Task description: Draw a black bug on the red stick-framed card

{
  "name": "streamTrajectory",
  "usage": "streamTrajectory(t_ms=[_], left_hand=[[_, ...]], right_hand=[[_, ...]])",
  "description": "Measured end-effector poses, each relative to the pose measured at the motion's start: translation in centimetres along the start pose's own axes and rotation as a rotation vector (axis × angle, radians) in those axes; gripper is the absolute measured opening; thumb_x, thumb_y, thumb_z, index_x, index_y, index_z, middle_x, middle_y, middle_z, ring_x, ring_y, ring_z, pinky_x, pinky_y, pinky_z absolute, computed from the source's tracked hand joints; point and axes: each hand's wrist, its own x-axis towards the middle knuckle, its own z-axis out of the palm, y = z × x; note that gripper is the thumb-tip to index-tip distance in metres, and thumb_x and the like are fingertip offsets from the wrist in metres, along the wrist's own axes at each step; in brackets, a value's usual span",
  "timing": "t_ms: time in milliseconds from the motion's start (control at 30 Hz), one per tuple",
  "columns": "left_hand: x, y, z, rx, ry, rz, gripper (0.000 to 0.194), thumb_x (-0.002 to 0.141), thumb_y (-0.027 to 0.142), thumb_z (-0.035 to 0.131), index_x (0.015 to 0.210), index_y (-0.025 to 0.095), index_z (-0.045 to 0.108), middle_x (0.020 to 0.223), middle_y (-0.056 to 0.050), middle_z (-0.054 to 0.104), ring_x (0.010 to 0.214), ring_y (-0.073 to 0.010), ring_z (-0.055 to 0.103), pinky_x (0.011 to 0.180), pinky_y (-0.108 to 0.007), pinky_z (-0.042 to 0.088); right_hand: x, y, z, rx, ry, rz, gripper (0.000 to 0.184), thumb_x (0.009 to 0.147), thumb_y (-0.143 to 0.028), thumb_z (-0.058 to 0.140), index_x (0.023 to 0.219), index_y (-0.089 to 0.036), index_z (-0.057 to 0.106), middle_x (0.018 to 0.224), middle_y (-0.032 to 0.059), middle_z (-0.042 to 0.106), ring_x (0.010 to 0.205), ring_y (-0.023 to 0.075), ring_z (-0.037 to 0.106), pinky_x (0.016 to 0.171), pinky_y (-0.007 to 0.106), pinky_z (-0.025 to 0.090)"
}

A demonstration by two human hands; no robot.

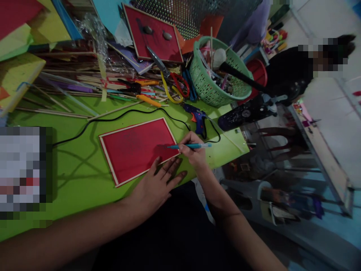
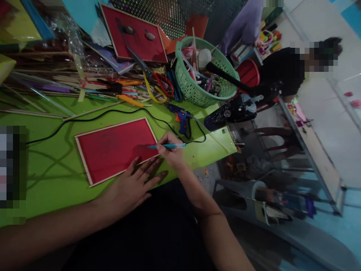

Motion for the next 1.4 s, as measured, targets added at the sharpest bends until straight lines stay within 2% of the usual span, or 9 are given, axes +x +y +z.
streamTrajectory(t_ms=[333,633,967,1200,1400], left_hand=[[0.19,0.11,-0.39,-0.001,-0.026,0.004,0.096,0.105,0.060,0.082,0.186,0.031,0.041,0.196,-0.018,0.034,0.181,-0.0363,0.034,0.143,-0.065,0.035],[0.17,-0.01,-0.38,-0.011,-0.027,-0.002,0.094,0.105,0.057,0.083,0.186,0.031,0.042,0.196,-0.018,0.033,0.181,-0.0370,0.034,0.143,-0.064,0.035],[0.33,0.04,-0.78,-0.014,-0.064,-0.011,0.093,0.107,0.058,0.080,0.187,0.033,0.041,0.195,-0.017,0.036,0.180,-0.0364,0.038,0.142,-0.065,0.038],[0.45,0.07,-0.97,-0.025,-0.064,-0.006,0.093,0.103,0.058,0.086,0.184,0.032,0.047,0.193,-0.019,0.039,0.178,-0.0371,0.042,0.141,-0.065,0.041],[0.34,-0.03,-0.87,-0.024,-0.052,0.001,0.096,0.105,0.058,0.083,0.187,0.032,0.040,0.196,-0.018,0.034,0.180,-0.0368,0.037,0.144,-0.066,0.035]], right_hand=[[0.14,0.26,-0.05,-0.017,0.009,-0.014,0.023,0.080,-0.042,0.080,0.074,-0.028,0.063,0.065,-0.0039,0.062,0.061,0.0166,0.053,0.063,0.033,0.046],[0.01,0.39,-0.20,-0.014,-0.011,-0.047,0.019,0.084,-0.036,0.080,0.077,-0.028,0.064,0.067,-0.0032,0.063,0.062,0.0175,0.055,0.063,0.034,0.045],[0.01,-0.10,-0.18,-0.064,-0.008,-0.001,0.025,0.082,-0.044,0.082,0.076,-0.030,0.062,0.068,-0.0024,0.064,0.064,0.0195,0.054,0.066,0.037,0.049],[0.10,-0.05,-0.09,-0.065,-0.001,-0.023,0.023,0.081,-0.041,0.080,0.074,-0.029,0.062,0.068,-0.0025,0.063,0.064,0.0189,0.055,0.065,0.036,0.049],[0.16,0.09,-0.03,-0.079,0.010,-0.032,0.025,0.082,-0.044,0.079,0.073,-0.029,0.062,0.067,-0.0032,0.060,0.062,0.0182,0.054,0.063,0.035,0.048]])
